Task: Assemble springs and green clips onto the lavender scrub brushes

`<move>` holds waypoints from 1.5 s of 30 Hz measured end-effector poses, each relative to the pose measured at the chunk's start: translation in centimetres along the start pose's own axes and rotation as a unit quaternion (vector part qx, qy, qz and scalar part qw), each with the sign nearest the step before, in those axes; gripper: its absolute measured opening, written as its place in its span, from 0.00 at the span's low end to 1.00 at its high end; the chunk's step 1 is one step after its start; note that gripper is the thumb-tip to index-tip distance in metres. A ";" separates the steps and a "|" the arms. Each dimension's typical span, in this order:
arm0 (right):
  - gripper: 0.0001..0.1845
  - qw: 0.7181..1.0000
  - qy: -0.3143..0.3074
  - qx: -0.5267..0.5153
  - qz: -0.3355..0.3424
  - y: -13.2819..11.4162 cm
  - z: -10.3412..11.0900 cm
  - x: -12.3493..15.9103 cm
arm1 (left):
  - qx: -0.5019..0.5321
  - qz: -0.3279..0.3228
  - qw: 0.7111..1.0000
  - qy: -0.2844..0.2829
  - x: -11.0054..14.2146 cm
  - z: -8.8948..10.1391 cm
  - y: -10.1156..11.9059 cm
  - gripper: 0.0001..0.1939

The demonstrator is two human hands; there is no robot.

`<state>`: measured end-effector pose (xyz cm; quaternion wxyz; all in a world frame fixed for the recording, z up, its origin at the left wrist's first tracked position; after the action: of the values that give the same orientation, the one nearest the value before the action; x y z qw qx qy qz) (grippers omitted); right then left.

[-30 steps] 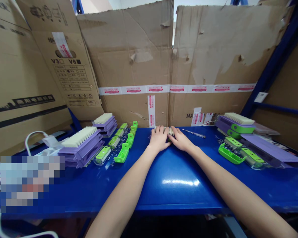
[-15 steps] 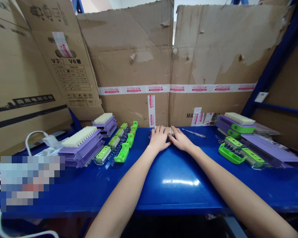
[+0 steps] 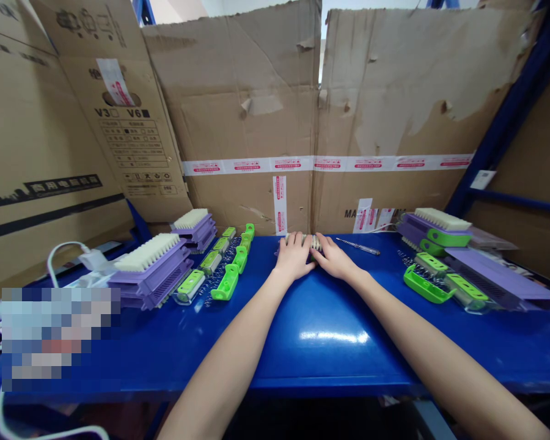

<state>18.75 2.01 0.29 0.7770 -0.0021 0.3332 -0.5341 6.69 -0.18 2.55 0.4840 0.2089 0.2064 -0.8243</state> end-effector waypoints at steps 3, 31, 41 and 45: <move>0.32 1.000 -0.001 0.000 -0.002 0.0 0.0 0.0 | -0.001 0.000 1.000 0.004 0.0 0.0 0.0 0.34; 0.32 1.000 0.003 -0.004 -0.003 -0.1 0.0 0.0 | 0.005 0.001 1.000 0.006 0.0 0.0 0.0 0.33; 0.31 1.000 0.001 -0.006 -0.004 -0.2 0.1 0.0 | 0.002 0.001 1.000 0.003 0.1 0.0 0.0 0.34; 0.32 1.000 -0.007 -0.003 -0.005 -0.2 0.2 0.0 | 0.004 0.000 1.000 0.003 0.1 -0.1 0.0 0.34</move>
<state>18.66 1.83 0.47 0.7765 -0.0101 0.3294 -0.5370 6.65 -0.17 2.44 0.4830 0.2129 0.2045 -0.8244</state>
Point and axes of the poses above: each hand's wrist, its own x-axis away from the middle knuckle, its own z-axis out of the back of the hand, y = z × x, the point moved 5 cm from there along -x, towards the middle knuckle, and after that the axes turned 6 degrees about y, right-handed, at the moved point
